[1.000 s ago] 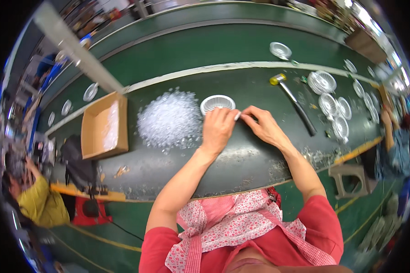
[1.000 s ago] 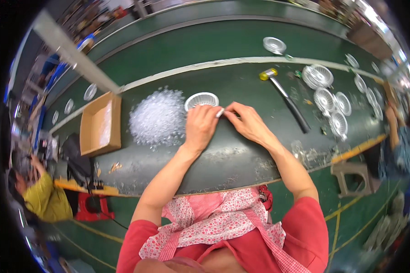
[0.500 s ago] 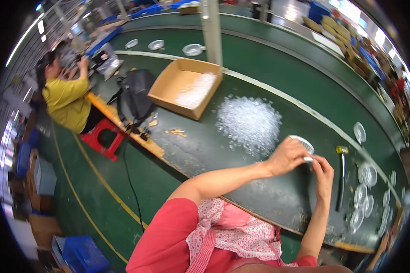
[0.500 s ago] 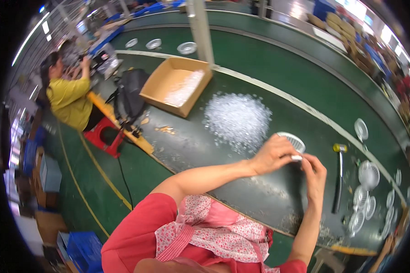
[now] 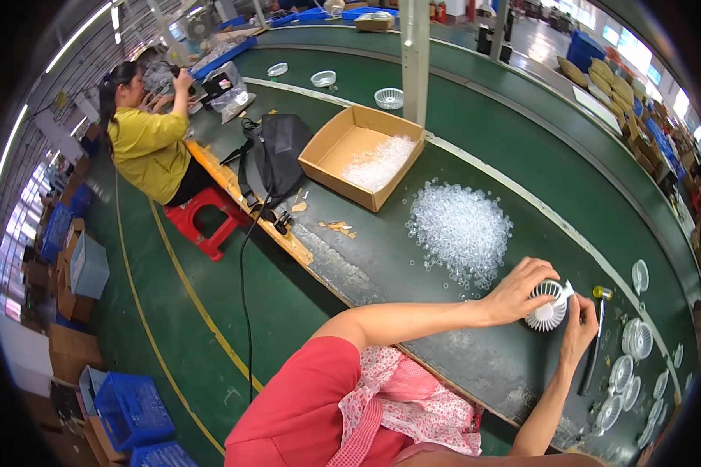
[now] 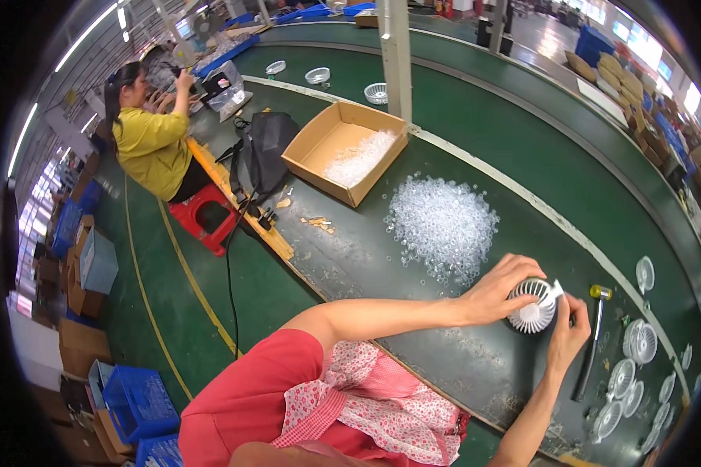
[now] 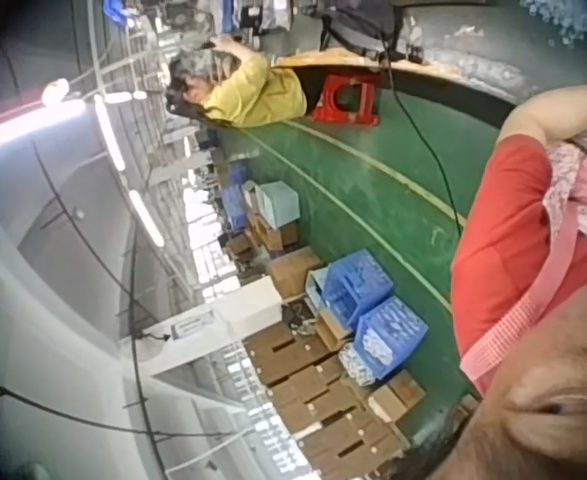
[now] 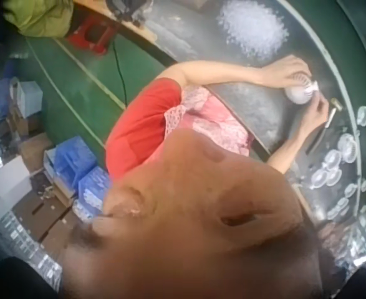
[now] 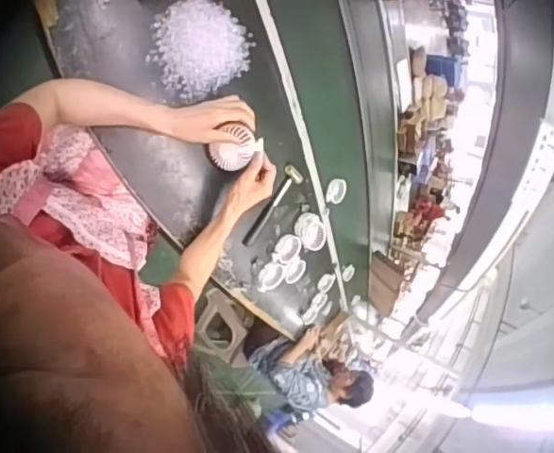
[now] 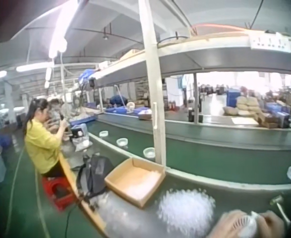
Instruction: Assembling small metal components into white plastic fan-like housings on an electronics production line.
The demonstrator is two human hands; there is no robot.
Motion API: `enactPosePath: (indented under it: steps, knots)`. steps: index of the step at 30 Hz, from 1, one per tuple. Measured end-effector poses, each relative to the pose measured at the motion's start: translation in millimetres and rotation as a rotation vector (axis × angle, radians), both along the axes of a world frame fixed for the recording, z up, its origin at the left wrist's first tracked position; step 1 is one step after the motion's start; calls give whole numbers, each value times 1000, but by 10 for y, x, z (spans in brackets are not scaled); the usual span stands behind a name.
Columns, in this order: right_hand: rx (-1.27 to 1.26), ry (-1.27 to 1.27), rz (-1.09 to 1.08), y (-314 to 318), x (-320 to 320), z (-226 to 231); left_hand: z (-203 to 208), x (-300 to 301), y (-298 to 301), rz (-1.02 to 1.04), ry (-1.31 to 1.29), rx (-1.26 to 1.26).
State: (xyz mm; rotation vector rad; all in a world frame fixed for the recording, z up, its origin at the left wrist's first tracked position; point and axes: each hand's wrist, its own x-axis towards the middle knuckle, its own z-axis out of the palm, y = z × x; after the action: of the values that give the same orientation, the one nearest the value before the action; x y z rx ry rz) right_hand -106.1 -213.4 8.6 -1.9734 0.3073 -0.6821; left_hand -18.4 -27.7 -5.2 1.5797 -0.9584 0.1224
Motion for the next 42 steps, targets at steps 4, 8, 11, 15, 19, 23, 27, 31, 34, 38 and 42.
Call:
enactPosePath:
  steps: [4, 8, 11, 15, 19, 23, 27, 31, 34, 38, 42]
  knots:
    - [-269, 42, -20, -133, 111, -281, -279, -24, -93, 85, -570, 195]
    - [-657, 59, 98, -92, 204, -131, -248, 80, -7, 44, -770, 316]
    - [-580, 204, 230, -209, -17, 15, -172, 22, 56, 40, -631, 375]
    - [-720, 218, -185, -322, -334, 108, -106, -42, 80, 55, -563, 381]
    - [-907, 324, -342, -699, -587, -255, -91, -98, 38, 47, -557, 378]
    - [-920, 217, -515, -835, -430, -407, -62, -132, 59, 41, -546, 391]
    - [-876, 368, -413, -909, -363, -321, -37, -139, 64, 43, -538, 387]
    - [-498, 233, -153, -436, -467, 70, -85, -118, 63, 49, -527, 390]
    - [-347, 82, -109, -45, -480, 530, -87, -101, 88, 48, -528, 394]
    - [-635, -44, -99, 29, -491, 306, -100, -90, 85, 39, -547, 397]
    - [-610, 305, -103, -71, -462, 115, -47, -55, 117, 4, -513, 367]
